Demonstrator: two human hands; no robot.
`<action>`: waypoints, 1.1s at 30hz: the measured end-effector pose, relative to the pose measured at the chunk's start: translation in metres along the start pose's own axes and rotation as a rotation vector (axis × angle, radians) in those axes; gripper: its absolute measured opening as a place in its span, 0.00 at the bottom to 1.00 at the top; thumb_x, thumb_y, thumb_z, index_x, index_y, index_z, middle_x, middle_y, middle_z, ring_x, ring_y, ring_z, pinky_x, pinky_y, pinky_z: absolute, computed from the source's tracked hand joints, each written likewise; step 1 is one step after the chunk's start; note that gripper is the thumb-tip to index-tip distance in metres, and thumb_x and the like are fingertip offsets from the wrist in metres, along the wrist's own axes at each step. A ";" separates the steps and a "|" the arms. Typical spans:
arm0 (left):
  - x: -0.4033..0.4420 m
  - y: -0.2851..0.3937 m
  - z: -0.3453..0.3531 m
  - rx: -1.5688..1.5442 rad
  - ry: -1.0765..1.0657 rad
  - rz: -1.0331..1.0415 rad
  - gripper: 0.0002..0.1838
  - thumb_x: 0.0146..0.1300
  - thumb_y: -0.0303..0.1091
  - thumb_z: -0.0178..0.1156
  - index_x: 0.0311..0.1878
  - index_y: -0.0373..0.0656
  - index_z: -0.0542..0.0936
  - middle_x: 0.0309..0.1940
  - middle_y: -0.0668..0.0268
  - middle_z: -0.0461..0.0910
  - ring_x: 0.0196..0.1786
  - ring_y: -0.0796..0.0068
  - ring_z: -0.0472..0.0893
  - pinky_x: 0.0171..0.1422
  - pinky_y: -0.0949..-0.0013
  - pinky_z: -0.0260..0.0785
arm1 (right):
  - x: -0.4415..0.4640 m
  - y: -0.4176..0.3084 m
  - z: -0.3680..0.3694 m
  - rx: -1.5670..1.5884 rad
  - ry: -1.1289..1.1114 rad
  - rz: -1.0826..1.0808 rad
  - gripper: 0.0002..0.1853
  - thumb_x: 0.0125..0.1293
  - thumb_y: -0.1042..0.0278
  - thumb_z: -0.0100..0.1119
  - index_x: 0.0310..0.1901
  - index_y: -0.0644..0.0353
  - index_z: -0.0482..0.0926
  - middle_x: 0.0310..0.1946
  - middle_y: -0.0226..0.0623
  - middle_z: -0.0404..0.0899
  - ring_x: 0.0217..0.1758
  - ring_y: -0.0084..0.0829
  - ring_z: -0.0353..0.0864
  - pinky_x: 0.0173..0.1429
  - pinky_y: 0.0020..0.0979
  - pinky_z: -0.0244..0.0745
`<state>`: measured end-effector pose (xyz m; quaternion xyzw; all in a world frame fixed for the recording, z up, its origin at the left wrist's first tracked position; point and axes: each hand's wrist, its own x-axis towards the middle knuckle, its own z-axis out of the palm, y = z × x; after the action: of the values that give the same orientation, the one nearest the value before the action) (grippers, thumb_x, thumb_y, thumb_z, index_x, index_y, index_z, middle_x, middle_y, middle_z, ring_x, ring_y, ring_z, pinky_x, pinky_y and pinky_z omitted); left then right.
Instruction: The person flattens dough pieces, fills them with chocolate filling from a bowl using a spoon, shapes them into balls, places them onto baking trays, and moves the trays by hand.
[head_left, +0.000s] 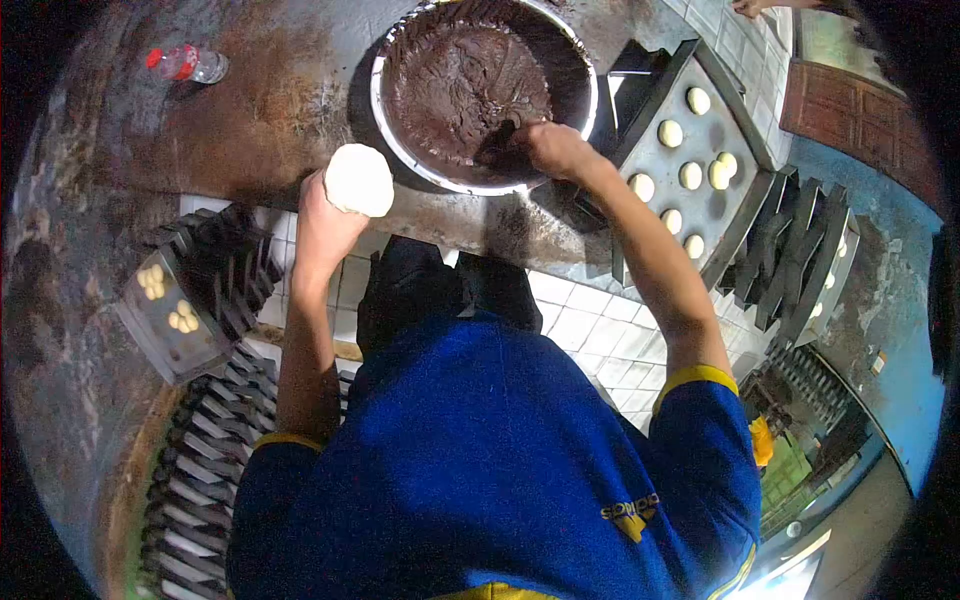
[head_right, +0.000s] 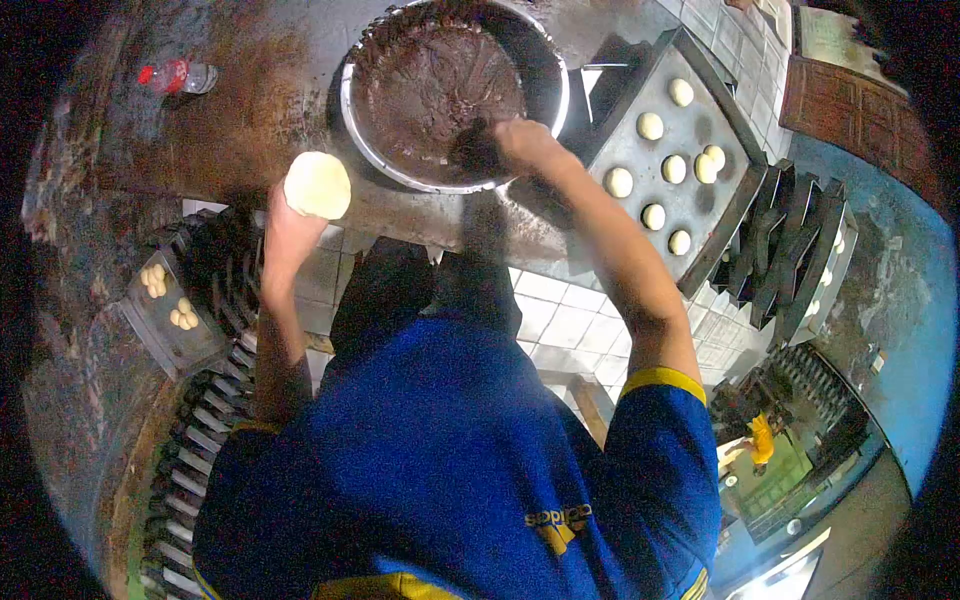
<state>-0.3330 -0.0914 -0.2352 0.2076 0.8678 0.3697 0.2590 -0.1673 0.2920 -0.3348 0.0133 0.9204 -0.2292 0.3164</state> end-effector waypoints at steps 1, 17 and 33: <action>0.000 0.006 -0.001 0.019 -0.007 0.014 0.32 0.52 0.30 0.77 0.62 0.37 0.80 0.59 0.46 0.81 0.66 0.43 0.78 0.71 0.49 0.71 | 0.002 -0.003 0.008 -0.137 -0.084 0.136 0.14 0.64 0.66 0.56 0.46 0.67 0.82 0.41 0.56 0.88 0.47 0.57 0.89 0.55 0.51 0.84; 0.013 0.057 0.013 -0.223 -0.084 0.224 0.16 0.53 0.29 0.77 0.46 0.37 0.87 0.40 0.55 0.90 0.43 0.59 0.90 0.53 0.61 0.81 | -0.097 -0.146 -0.083 0.803 0.265 -0.251 0.15 0.76 0.72 0.58 0.61 0.60 0.86 0.53 0.44 0.84 0.59 0.39 0.84 0.65 0.38 0.77; 0.027 0.095 0.046 -0.445 -0.261 0.425 0.14 0.63 0.29 0.74 0.50 0.37 0.88 0.43 0.65 0.91 0.45 0.77 0.87 0.54 0.68 0.80 | -0.135 -0.223 0.006 0.517 1.104 0.035 0.37 0.57 0.87 0.61 0.70 0.49 0.80 0.50 0.44 0.77 0.51 0.46 0.82 0.61 0.43 0.79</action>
<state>-0.3104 0.0094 -0.1996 0.3680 0.6625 0.5662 0.3242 -0.0939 0.1063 -0.1675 0.2218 0.8626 -0.3994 -0.2172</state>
